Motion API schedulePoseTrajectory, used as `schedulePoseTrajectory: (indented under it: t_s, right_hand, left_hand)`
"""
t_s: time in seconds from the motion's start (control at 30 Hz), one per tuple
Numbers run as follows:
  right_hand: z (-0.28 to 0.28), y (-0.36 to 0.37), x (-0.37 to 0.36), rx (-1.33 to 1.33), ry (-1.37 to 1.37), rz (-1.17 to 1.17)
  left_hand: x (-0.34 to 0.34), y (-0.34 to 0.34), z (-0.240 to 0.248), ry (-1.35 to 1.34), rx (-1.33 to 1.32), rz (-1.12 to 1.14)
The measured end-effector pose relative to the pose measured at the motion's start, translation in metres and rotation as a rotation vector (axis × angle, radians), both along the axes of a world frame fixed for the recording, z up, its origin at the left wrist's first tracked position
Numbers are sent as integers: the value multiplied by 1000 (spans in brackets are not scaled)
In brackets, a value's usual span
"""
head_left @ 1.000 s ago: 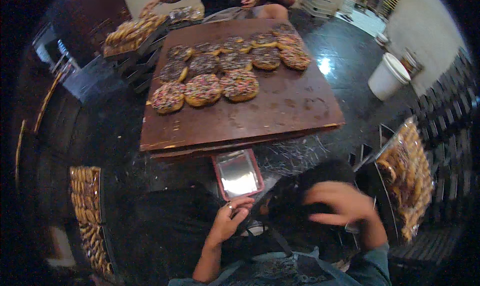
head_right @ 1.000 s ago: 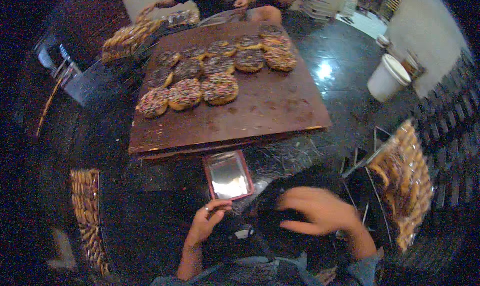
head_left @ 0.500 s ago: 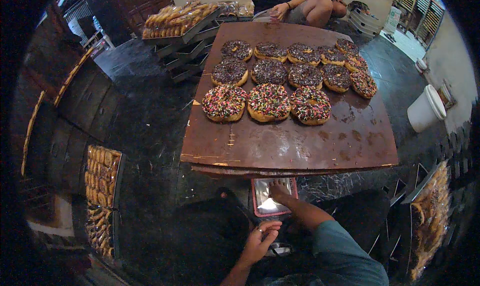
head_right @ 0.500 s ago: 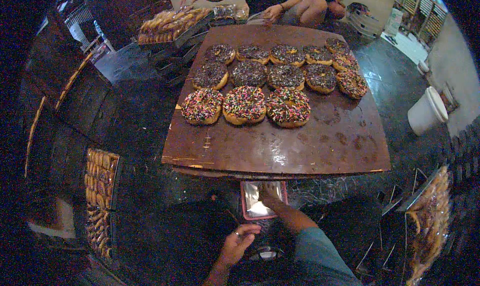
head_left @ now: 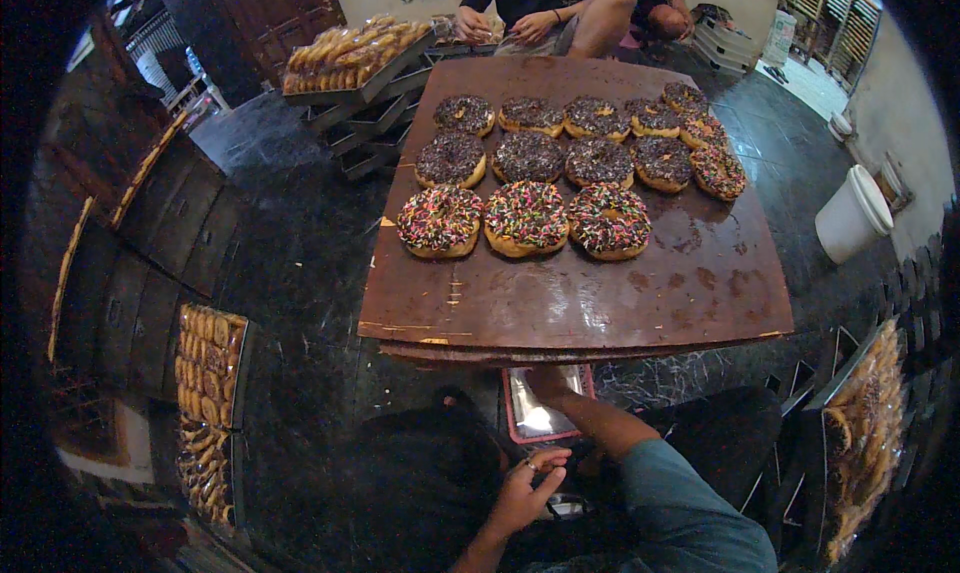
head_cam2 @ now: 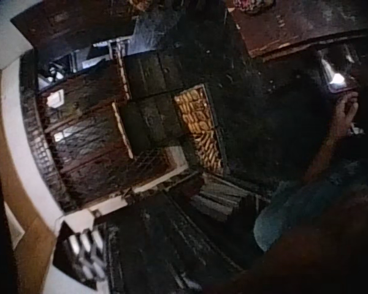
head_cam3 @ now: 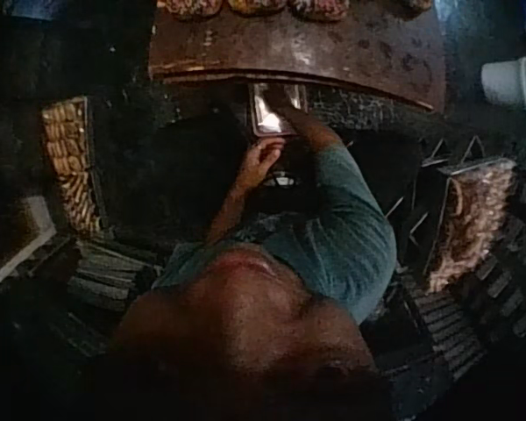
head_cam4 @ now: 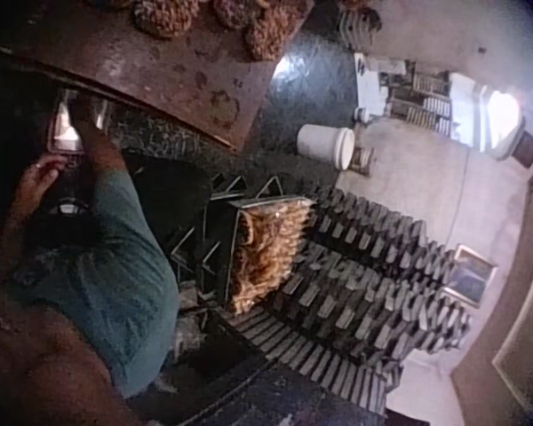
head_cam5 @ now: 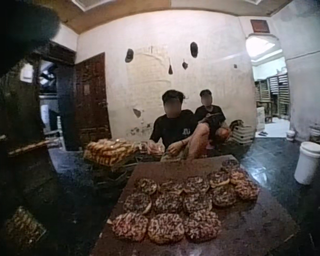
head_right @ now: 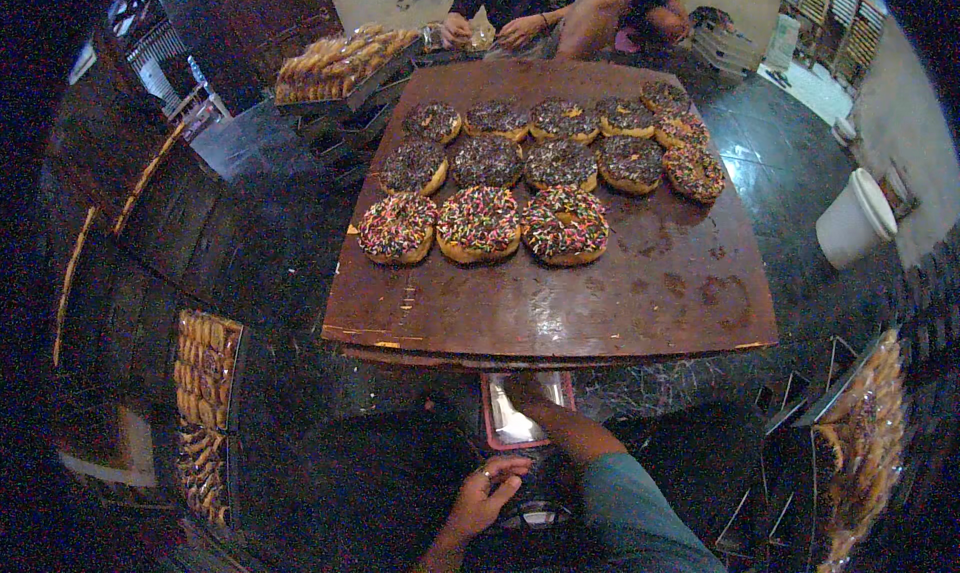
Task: The person picks donuts from a large wooden board and places them into clear plastic bags. They then arrange the packaged donuts onto a metal rack. The task is performed repeatedly throughout the clip.
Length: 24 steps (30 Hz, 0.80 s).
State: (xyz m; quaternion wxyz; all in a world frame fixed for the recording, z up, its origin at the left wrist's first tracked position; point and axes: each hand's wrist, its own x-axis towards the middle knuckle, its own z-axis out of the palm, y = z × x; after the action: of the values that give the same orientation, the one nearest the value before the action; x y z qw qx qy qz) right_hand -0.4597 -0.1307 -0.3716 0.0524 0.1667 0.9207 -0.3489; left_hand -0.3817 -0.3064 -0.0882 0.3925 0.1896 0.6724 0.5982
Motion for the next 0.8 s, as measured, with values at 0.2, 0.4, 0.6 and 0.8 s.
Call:
schedulePoseTrajectory:
  t_s: [0.2,0.4,0.6,0.8]
  right_hand:
    - [-69,42,4,35,48,152]
    - [-43,43,7,-46,111,154]
    - [35,30,2,191,-9,450]
    - [-27,30,7,-22,161,188]
  left_hand:
    - [-7,20,13,64,19,-93]
    - [-4,16,7,74,29,-84]
    - [0,6,3,72,22,-40]
    - [0,13,-1,119,20,-86]
